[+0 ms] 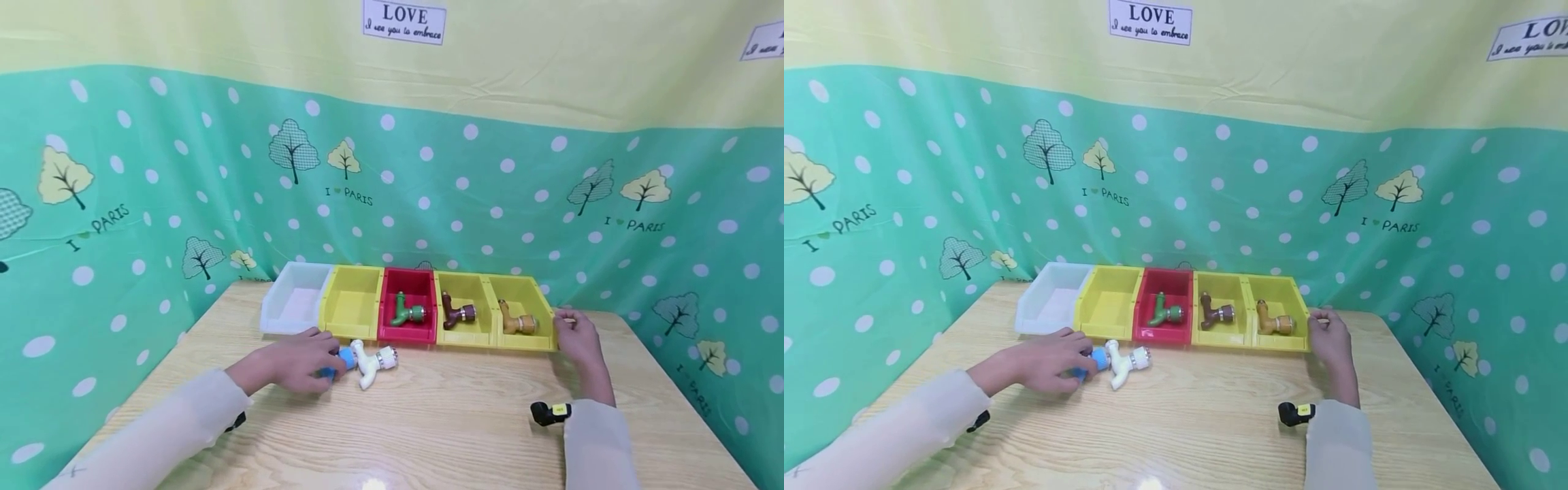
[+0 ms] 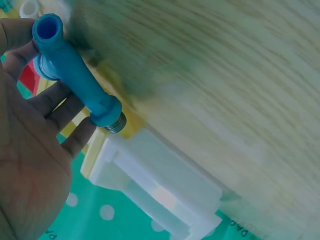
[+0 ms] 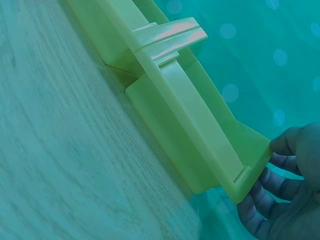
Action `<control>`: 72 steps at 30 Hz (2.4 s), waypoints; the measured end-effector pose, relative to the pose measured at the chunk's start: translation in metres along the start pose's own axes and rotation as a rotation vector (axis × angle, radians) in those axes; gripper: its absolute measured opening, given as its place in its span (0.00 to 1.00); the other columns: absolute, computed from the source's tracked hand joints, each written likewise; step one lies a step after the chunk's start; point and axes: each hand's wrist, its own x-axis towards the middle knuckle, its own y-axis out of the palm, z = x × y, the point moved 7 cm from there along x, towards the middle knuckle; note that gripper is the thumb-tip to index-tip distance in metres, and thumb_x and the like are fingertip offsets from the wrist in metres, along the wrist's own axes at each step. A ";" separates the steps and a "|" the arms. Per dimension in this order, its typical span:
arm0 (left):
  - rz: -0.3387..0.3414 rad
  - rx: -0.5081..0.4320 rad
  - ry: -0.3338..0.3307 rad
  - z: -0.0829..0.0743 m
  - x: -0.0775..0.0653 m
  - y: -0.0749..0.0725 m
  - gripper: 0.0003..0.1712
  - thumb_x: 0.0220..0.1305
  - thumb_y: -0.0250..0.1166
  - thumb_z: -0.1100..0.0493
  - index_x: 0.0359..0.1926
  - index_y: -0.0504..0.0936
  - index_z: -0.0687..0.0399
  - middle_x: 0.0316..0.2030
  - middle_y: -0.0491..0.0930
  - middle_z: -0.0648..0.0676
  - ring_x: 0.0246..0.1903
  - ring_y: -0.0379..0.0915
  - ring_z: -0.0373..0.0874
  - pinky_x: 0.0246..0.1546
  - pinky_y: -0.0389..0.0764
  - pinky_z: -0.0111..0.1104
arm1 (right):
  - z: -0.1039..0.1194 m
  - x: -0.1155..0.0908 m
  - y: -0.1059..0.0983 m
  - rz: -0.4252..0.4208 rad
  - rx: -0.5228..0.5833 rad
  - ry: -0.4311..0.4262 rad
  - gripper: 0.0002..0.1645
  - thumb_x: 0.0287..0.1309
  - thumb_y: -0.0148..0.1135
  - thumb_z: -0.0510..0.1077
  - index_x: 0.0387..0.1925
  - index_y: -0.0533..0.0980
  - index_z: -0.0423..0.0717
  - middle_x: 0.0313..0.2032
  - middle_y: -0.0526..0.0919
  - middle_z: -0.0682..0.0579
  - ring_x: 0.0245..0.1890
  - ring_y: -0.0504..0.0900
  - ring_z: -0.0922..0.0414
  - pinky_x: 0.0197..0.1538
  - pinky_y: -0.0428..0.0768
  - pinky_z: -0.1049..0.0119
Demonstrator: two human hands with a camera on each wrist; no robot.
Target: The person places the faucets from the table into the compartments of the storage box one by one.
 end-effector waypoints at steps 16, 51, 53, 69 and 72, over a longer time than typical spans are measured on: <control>-0.102 0.068 0.003 -0.006 0.009 -0.042 0.15 0.67 0.54 0.49 0.49 0.82 0.32 0.41 0.70 0.43 0.44 0.62 0.42 0.52 0.68 0.42 | -0.002 -0.001 0.001 0.015 -0.001 0.007 0.30 0.79 0.38 0.53 0.68 0.65 0.35 0.54 0.72 0.35 0.48 0.74 0.46 0.36 0.77 0.66; -0.144 0.189 -0.053 0.066 0.079 -0.037 0.10 0.69 0.52 0.55 0.43 0.79 0.36 0.47 0.76 0.49 0.45 0.68 0.46 0.47 0.73 0.40 | -0.003 -0.002 -0.001 0.022 0.019 0.023 0.31 0.79 0.39 0.53 0.70 0.64 0.36 0.59 0.71 0.33 0.54 0.73 0.43 0.40 0.76 0.66; -0.130 0.192 -0.063 0.069 0.082 -0.034 0.10 0.69 0.53 0.54 0.43 0.80 0.36 0.47 0.76 0.49 0.44 0.68 0.46 0.47 0.73 0.40 | -0.004 -0.001 0.000 0.023 0.019 0.025 0.31 0.79 0.38 0.53 0.69 0.64 0.36 0.59 0.71 0.33 0.53 0.73 0.43 0.40 0.76 0.66; 0.023 0.184 -0.205 0.083 0.100 -0.023 0.12 0.74 0.59 0.52 0.56 0.79 0.37 0.58 0.77 0.52 0.57 0.72 0.52 0.63 0.73 0.48 | -0.006 0.003 0.000 0.029 0.048 0.027 0.30 0.79 0.39 0.53 0.69 0.65 0.36 0.58 0.70 0.34 0.51 0.73 0.45 0.39 0.76 0.66; 0.067 0.190 -0.238 0.083 0.102 -0.022 0.13 0.74 0.60 0.51 0.56 0.79 0.37 0.59 0.77 0.52 0.59 0.72 0.52 0.65 0.71 0.49 | -0.006 0.003 0.000 0.028 0.043 0.022 0.30 0.79 0.39 0.53 0.68 0.65 0.36 0.57 0.71 0.35 0.51 0.73 0.45 0.39 0.76 0.66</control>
